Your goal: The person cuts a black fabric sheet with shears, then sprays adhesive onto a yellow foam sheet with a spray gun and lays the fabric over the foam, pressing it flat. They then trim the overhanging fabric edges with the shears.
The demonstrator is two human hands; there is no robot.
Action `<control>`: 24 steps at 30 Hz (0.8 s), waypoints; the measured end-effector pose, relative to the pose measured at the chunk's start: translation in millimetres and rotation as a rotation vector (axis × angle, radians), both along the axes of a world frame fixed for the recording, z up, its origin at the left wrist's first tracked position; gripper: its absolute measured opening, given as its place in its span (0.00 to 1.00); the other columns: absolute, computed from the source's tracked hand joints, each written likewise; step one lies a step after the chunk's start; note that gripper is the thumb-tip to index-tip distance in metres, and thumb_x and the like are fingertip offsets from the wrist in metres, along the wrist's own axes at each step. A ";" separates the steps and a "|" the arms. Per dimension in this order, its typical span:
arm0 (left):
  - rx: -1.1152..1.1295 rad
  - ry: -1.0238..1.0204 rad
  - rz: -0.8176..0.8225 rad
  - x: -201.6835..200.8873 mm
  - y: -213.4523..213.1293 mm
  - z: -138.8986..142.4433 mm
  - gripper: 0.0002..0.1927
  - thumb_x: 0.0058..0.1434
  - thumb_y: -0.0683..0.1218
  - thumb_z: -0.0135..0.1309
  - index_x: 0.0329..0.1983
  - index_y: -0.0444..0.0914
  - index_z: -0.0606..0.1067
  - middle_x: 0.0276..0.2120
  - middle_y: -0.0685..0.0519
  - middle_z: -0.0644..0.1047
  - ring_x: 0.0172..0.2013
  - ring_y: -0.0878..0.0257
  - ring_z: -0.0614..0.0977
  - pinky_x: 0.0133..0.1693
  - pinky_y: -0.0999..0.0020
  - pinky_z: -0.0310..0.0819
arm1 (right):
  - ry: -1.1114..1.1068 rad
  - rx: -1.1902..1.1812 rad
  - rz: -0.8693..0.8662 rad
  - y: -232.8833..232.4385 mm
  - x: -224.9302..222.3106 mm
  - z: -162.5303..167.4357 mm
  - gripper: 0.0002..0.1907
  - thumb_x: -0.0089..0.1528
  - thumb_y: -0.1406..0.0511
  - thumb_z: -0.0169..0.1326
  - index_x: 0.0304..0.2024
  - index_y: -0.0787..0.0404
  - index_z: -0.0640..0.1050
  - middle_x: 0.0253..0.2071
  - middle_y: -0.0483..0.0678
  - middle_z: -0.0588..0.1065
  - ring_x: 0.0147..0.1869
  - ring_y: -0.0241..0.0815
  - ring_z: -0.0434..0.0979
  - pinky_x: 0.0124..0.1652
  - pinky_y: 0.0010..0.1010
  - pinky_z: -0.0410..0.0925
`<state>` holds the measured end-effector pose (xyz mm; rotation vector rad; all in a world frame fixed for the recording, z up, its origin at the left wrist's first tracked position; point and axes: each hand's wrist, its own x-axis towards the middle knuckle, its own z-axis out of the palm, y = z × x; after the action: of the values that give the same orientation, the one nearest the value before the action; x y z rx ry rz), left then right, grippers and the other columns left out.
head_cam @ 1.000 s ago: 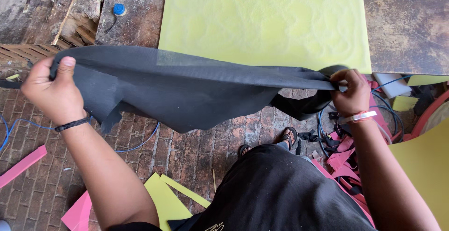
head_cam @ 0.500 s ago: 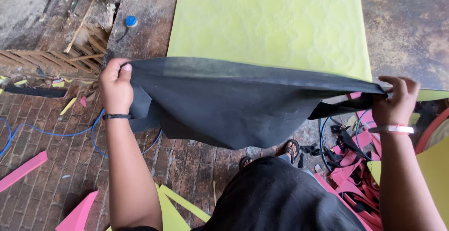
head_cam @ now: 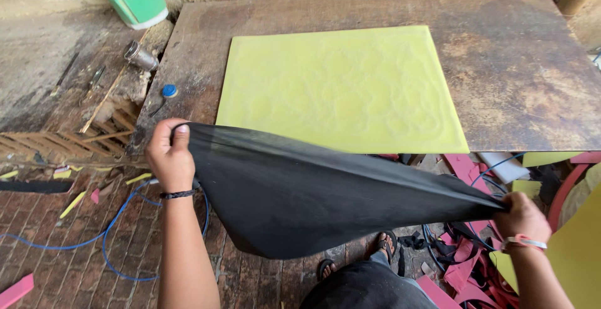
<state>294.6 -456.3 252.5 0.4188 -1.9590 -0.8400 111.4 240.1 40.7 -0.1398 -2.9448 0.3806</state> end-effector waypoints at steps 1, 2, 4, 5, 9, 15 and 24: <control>0.000 -0.011 0.000 -6.5 4.6 0.8 0.03 0.69 0.39 0.57 0.44 0.34 0.77 0.34 0.54 0.79 0.36 0.70 0.77 0.42 0.74 0.71 | 0.135 0.047 0.033 17.0 -1.8 4.9 0.10 0.58 0.61 0.63 0.41 0.52 0.78 0.42 0.51 0.79 0.47 0.55 0.80 0.45 0.43 0.72; 0.031 -0.054 -0.037 -13.7 9.8 1.3 0.04 0.68 0.40 0.59 0.43 0.34 0.78 0.33 0.54 0.80 0.34 0.70 0.77 0.41 0.74 0.72 | 0.271 0.094 0.071 34.1 -6.6 12.2 0.07 0.61 0.62 0.62 0.38 0.53 0.77 0.43 0.50 0.79 0.50 0.52 0.80 0.48 0.40 0.72; 0.095 -0.145 -0.111 -28.4 22.9 1.2 0.05 0.65 0.42 0.62 0.42 0.35 0.80 0.30 0.54 0.81 0.32 0.70 0.79 0.38 0.73 0.73 | 0.385 0.035 0.053 67.7 -19.1 32.5 0.06 0.64 0.65 0.60 0.39 0.59 0.75 0.43 0.53 0.75 0.49 0.52 0.76 0.49 0.38 0.70; 0.104 -0.147 -0.155 -36.7 31.9 -0.2 0.06 0.64 0.42 0.62 0.41 0.35 0.80 0.30 0.54 0.81 0.32 0.70 0.79 0.37 0.73 0.73 | 0.430 -0.004 0.069 74.9 -21.0 42.4 0.06 0.64 0.67 0.58 0.40 0.61 0.74 0.44 0.54 0.74 0.49 0.52 0.75 0.50 0.38 0.69; 0.157 -0.181 -0.284 -65.3 71.8 -6.5 0.06 0.61 0.42 0.63 0.40 0.35 0.81 0.30 0.54 0.82 0.31 0.69 0.80 0.37 0.73 0.74 | 0.432 -0.250 0.262 50.5 -38.0 114.6 0.21 0.57 0.72 0.58 0.53 0.65 0.70 0.52 0.58 0.72 0.57 0.54 0.74 0.57 0.43 0.69; 0.078 -0.219 -0.690 -94.4 145.2 6.5 0.05 0.59 0.41 0.63 0.37 0.35 0.82 0.35 0.52 0.84 0.36 0.64 0.85 0.40 0.71 0.79 | -0.018 -0.356 0.682 -155.0 8.6 211.1 0.52 0.45 0.59 0.75 0.68 0.57 0.65 0.63 0.59 0.71 0.62 0.57 0.73 0.54 0.46 0.69; 0.119 -0.334 -0.942 -97.8 147.2 -46.0 0.35 0.47 0.55 0.74 0.53 0.38 0.71 0.44 0.47 0.80 0.46 0.51 0.81 0.47 0.57 0.75 | -0.219 -0.947 0.988 -322.7 -5.6 225.5 0.13 0.65 0.71 0.53 0.52 0.64 0.80 0.40 0.46 0.81 0.42 0.34 0.79 0.44 0.27 0.72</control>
<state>196.7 -309.1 206.5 -0.3790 -2.4331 -1.5474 105.8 -82.6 266.2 1.2329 -2.4872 1.9075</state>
